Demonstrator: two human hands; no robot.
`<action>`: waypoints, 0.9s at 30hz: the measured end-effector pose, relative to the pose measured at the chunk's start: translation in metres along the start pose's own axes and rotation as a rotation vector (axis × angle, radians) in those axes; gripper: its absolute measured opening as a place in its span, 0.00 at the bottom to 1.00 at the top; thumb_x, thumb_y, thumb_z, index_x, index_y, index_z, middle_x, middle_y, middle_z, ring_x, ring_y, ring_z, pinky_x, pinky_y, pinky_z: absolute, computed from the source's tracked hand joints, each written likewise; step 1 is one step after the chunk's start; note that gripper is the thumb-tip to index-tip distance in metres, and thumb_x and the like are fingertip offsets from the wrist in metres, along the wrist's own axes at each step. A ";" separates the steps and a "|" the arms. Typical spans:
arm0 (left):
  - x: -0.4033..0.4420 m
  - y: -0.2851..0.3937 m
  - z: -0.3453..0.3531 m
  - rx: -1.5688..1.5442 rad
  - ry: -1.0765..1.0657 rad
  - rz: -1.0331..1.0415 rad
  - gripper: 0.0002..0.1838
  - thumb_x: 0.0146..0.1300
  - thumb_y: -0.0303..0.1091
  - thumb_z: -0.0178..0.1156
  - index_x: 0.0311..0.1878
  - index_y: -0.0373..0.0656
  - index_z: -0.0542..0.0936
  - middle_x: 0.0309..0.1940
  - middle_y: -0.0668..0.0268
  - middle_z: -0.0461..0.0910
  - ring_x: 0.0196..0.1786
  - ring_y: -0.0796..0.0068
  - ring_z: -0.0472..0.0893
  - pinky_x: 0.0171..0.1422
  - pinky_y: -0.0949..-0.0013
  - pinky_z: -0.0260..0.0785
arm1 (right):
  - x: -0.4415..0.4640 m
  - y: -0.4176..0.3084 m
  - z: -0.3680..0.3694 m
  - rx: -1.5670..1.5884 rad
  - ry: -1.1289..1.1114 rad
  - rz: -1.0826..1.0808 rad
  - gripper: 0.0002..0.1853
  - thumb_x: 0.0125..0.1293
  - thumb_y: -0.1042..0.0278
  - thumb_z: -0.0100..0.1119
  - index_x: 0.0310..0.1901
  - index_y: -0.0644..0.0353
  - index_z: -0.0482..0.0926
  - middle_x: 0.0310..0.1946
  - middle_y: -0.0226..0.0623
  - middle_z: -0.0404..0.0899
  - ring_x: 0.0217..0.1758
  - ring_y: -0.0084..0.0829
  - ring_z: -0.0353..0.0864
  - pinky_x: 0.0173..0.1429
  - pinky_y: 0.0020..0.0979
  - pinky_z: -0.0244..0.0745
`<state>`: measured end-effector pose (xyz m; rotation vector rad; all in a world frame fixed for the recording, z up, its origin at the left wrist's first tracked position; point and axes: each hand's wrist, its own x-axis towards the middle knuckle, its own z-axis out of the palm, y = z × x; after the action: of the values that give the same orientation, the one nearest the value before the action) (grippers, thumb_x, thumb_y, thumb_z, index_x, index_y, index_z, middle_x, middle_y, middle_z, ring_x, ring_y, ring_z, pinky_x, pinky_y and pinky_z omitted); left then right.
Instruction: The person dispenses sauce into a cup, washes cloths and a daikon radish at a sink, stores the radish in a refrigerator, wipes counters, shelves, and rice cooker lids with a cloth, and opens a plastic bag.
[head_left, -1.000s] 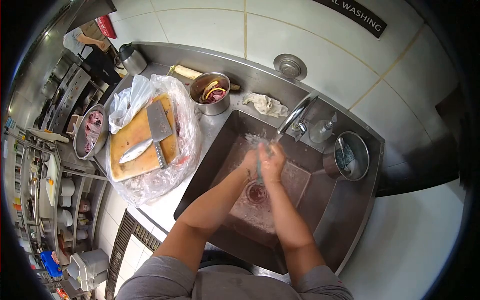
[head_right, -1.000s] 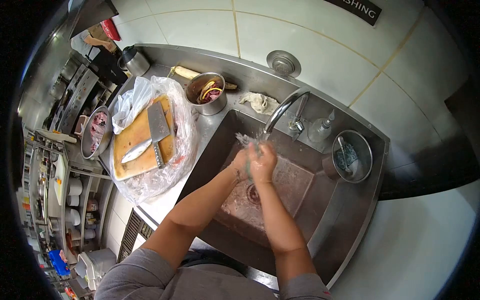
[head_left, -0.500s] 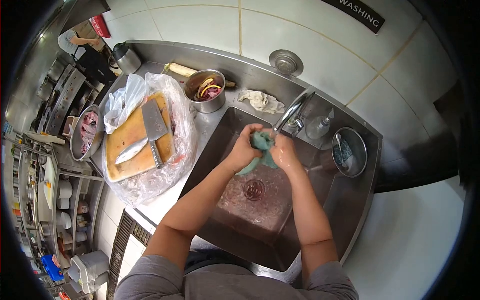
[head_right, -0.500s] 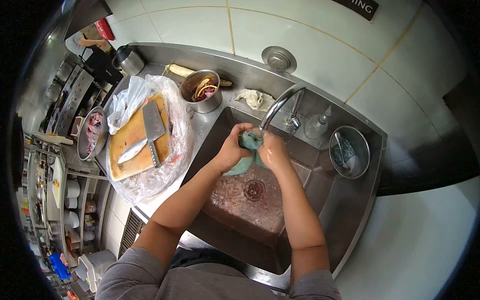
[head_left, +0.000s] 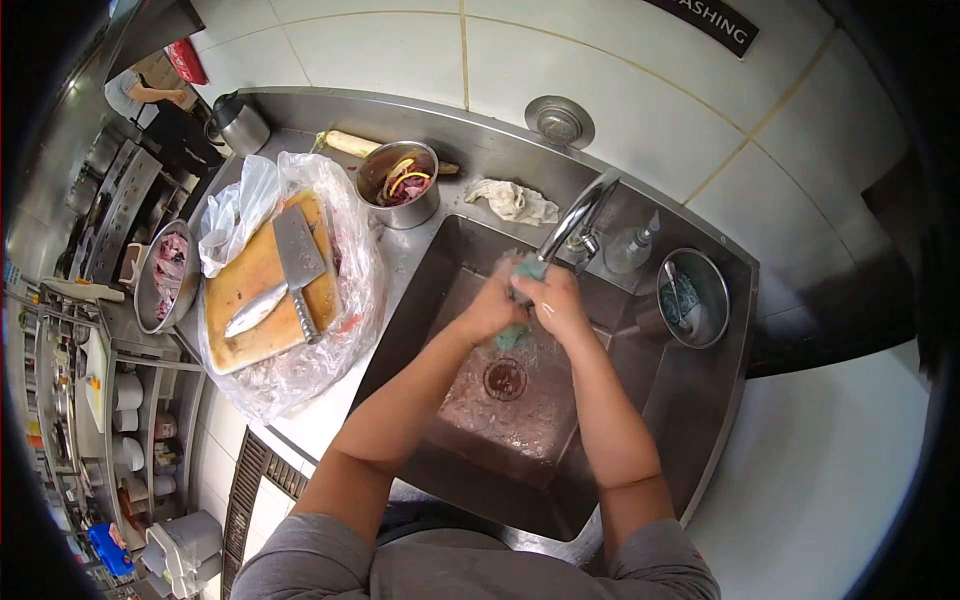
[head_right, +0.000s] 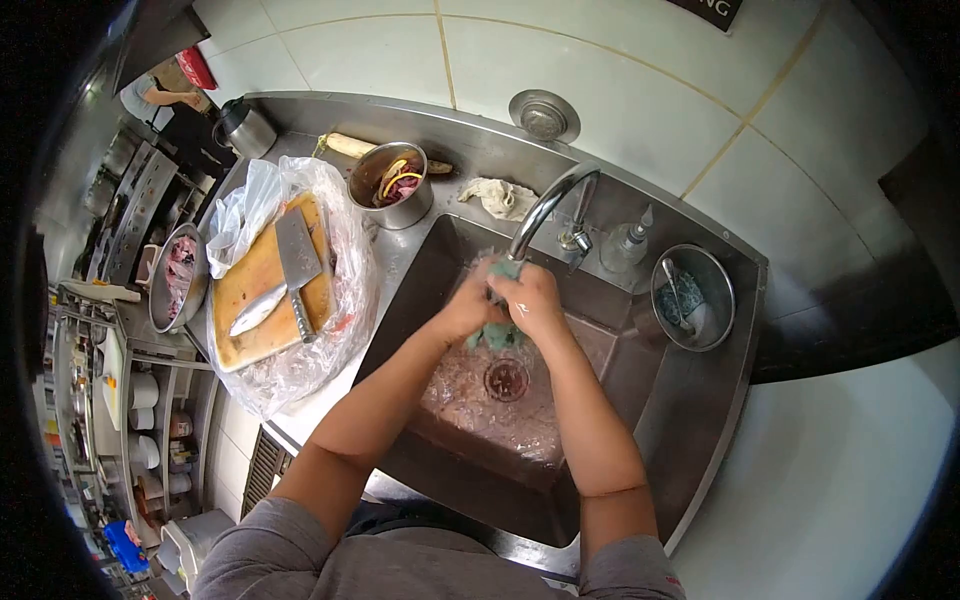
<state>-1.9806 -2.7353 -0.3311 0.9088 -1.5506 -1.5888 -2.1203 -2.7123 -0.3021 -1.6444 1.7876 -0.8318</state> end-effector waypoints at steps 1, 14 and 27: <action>-0.004 -0.008 0.002 0.087 -0.052 -0.093 0.27 0.39 0.21 0.67 0.49 0.39 0.76 0.39 0.62 0.81 0.42 0.70 0.78 0.49 0.66 0.70 | -0.003 -0.009 -0.006 0.297 -0.041 0.121 0.18 0.53 0.59 0.65 0.35 0.70 0.79 0.29 0.55 0.80 0.34 0.52 0.81 0.40 0.42 0.74; 0.006 -0.055 0.013 0.797 0.007 0.019 0.30 0.44 0.18 0.60 0.56 0.40 0.71 0.46 0.47 0.77 0.52 0.46 0.75 0.55 0.54 0.68 | 0.018 0.112 0.009 0.147 0.367 0.461 0.24 0.51 0.67 0.67 0.51 0.63 0.76 0.44 0.44 0.79 0.50 0.40 0.77 0.53 0.36 0.71; -0.018 0.018 0.027 0.235 0.155 0.290 0.18 0.42 0.23 0.57 0.40 0.45 0.80 0.40 0.52 0.77 0.49 0.49 0.75 0.56 0.58 0.68 | -0.045 0.065 0.037 1.292 0.044 0.782 0.39 0.60 0.35 0.53 0.67 0.52 0.61 0.68 0.37 0.60 0.72 0.41 0.55 0.72 0.57 0.40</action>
<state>-1.9949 -2.7068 -0.3126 0.8630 -1.6943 -1.1251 -2.1300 -2.6662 -0.3763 -0.0861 1.1923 -1.1968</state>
